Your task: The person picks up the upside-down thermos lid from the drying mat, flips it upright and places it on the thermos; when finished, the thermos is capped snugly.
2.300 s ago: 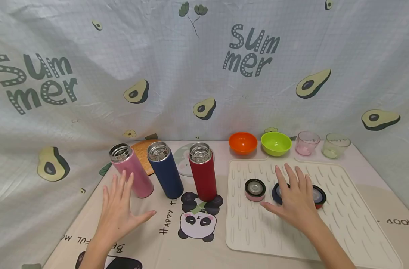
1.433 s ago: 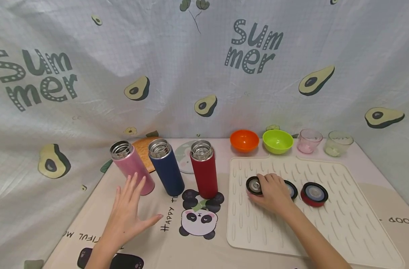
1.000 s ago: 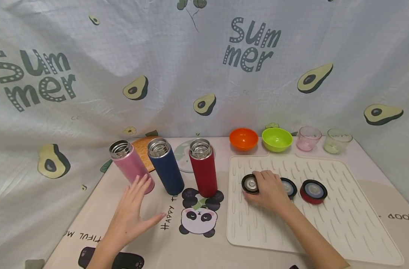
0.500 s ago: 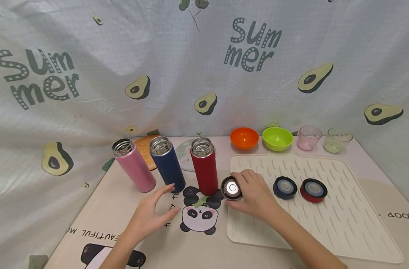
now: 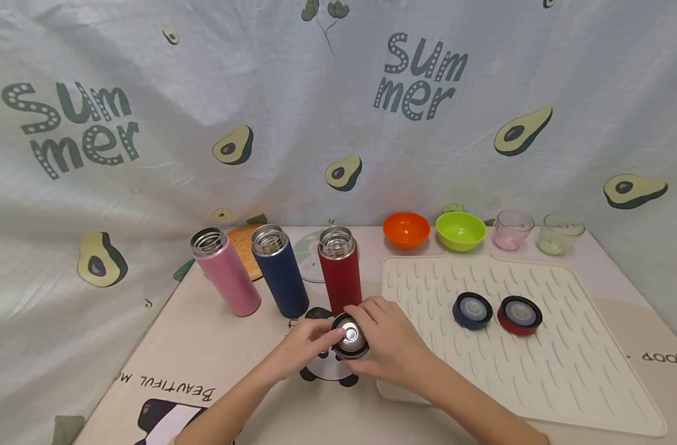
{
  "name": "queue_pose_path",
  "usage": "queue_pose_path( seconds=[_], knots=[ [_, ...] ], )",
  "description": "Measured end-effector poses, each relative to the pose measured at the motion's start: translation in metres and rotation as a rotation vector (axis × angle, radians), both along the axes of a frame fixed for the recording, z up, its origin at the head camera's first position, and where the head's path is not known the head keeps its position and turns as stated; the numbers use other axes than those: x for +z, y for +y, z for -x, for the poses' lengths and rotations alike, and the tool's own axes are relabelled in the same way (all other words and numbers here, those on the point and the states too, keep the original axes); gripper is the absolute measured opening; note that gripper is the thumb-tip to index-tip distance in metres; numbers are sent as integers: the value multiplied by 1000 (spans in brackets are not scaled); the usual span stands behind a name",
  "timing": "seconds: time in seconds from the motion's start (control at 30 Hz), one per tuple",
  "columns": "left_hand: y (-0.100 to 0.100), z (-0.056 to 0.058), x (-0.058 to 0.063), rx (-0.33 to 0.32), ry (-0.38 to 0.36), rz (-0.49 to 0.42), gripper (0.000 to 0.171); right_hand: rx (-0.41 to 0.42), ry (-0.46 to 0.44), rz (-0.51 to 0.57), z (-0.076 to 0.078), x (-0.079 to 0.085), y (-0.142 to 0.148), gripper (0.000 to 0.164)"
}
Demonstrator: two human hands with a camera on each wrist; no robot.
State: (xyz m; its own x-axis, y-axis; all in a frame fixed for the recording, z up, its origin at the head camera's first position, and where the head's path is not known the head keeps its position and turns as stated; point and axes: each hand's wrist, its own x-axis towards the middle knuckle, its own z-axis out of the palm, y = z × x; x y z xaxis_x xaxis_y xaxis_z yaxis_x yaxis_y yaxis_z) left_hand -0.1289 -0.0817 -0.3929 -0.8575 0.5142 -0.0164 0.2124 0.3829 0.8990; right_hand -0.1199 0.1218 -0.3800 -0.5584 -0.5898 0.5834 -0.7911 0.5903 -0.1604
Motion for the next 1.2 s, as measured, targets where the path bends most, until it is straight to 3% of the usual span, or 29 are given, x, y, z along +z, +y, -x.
queue_pose_path(
  seconds=[0.17,0.27,0.47,0.63,0.7,0.9,1.07,1.2],
  knots=[
    [6,-2,-5,2,-122,-81,38,26,-13,2,-4,-3,-5,66],
    [7,-3,-3,7,-158,-111,32,16,-27,-3,-5,-4,-6,67],
    [6,-13,17,15,-178,-152,30,-4,-57,-20,-6,-9,-6,72],
    [3,-9,5,60,-145,-144,25,-30,-92,-12,-7,-11,-4,74],
    [1,-7,-1,89,-87,-113,23,-46,-103,-7,-7,-11,-2,74],
    [-7,-9,7,172,144,57,29,-83,-211,-2,-7,-7,5,74],
    [-9,-10,12,247,450,232,33,-88,-331,37,-7,-5,8,75],
    [-10,-8,13,248,604,217,38,-72,-387,74,-6,-5,9,73]
  ],
)
